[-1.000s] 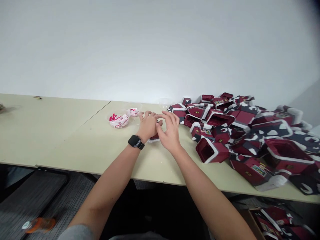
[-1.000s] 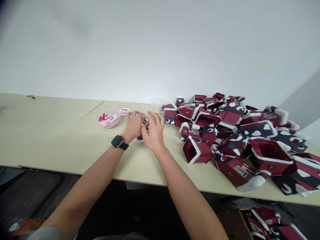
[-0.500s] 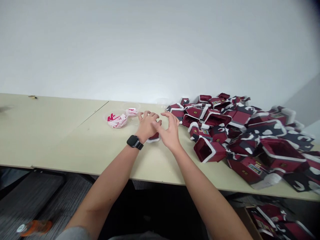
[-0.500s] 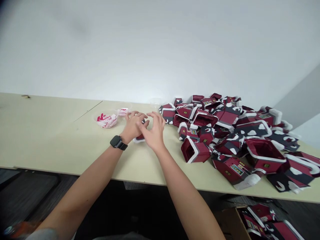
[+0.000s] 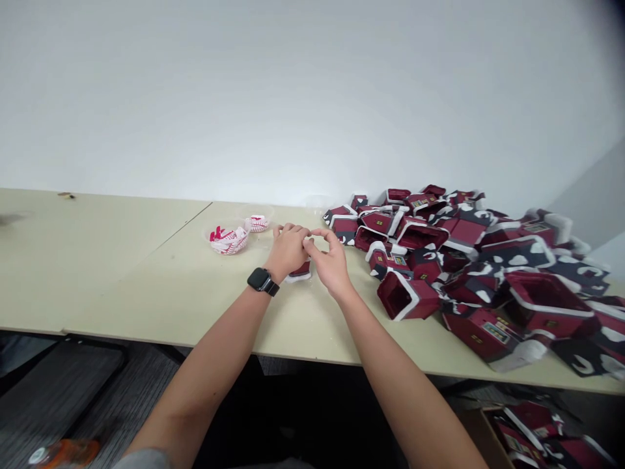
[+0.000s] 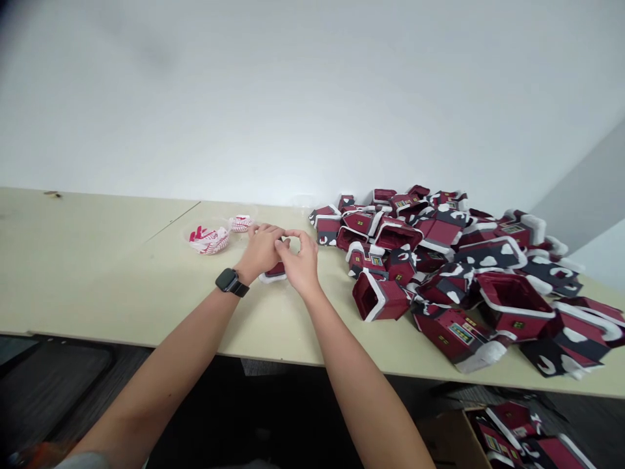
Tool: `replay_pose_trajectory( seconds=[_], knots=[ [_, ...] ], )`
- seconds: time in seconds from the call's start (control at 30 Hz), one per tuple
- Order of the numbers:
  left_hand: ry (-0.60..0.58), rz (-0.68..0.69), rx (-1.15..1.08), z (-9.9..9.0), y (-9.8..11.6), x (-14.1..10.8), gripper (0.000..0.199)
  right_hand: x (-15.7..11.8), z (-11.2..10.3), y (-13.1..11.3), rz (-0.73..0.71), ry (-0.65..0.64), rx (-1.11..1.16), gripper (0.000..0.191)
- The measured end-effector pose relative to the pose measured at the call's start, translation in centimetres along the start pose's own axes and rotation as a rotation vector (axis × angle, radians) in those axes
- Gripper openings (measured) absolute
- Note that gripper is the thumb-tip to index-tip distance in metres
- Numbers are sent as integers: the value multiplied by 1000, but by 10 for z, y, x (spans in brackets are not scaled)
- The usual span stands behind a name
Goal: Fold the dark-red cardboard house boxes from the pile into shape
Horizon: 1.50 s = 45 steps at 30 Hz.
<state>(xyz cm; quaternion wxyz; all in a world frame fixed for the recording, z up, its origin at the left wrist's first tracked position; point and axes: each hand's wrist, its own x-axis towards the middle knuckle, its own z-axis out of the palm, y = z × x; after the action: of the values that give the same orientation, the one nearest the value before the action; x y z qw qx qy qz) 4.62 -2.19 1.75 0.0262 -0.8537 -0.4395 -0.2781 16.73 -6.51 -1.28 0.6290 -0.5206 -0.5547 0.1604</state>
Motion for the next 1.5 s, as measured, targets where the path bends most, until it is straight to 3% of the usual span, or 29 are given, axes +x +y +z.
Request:
replay_pose_trajectory(
  seconds=[0.1,0.27,0.4,0.5,0.6,0.7,0.8,0.87,0.93,1.0,1.1,1.2,1.27,1.33,1.5],
  knots=[
    [-3,5,6,2,-2,1,28,-3,1,-6,-107,-53,-48,41],
    [-17,-9,22,0,0,1,25,3,0,1,-127,10,-101,18],
    [-23,1,24,-2,0,-1,22,2,-1,0,-90,10,-85,16],
    [-18,18,28,-2,-1,-1,21,-1,0,-5,-147,-16,-98,18],
    [-21,13,30,0,-2,-1,22,-1,1,-5,-185,6,-119,7],
    [-17,-6,14,1,-1,0,25,4,0,2,-133,40,-108,22],
    [-8,-22,-37,0,0,-1,26,8,-1,9,-40,65,-43,23],
    [-9,-36,-103,-2,-3,-1,42,8,-1,12,2,87,3,23],
    [-64,-51,-188,-7,-8,-3,78,9,-1,14,25,105,34,24],
    [-174,-58,-277,-15,-13,-5,101,9,-1,14,56,127,52,24],
    [-269,-71,-323,-34,-19,-15,95,10,-3,14,118,146,88,25],
    [-198,-143,-265,-63,-26,-40,78,9,-4,12,160,141,135,26],
    [-120,-211,-233,-88,-40,-63,76,8,-4,11,189,142,147,26],
    [-27,-328,-185,-115,-69,-89,74,7,-5,10,208,141,150,28],
    [174,-724,154,-174,-192,-143,74,6,-4,11,206,125,160,29]
  ],
)
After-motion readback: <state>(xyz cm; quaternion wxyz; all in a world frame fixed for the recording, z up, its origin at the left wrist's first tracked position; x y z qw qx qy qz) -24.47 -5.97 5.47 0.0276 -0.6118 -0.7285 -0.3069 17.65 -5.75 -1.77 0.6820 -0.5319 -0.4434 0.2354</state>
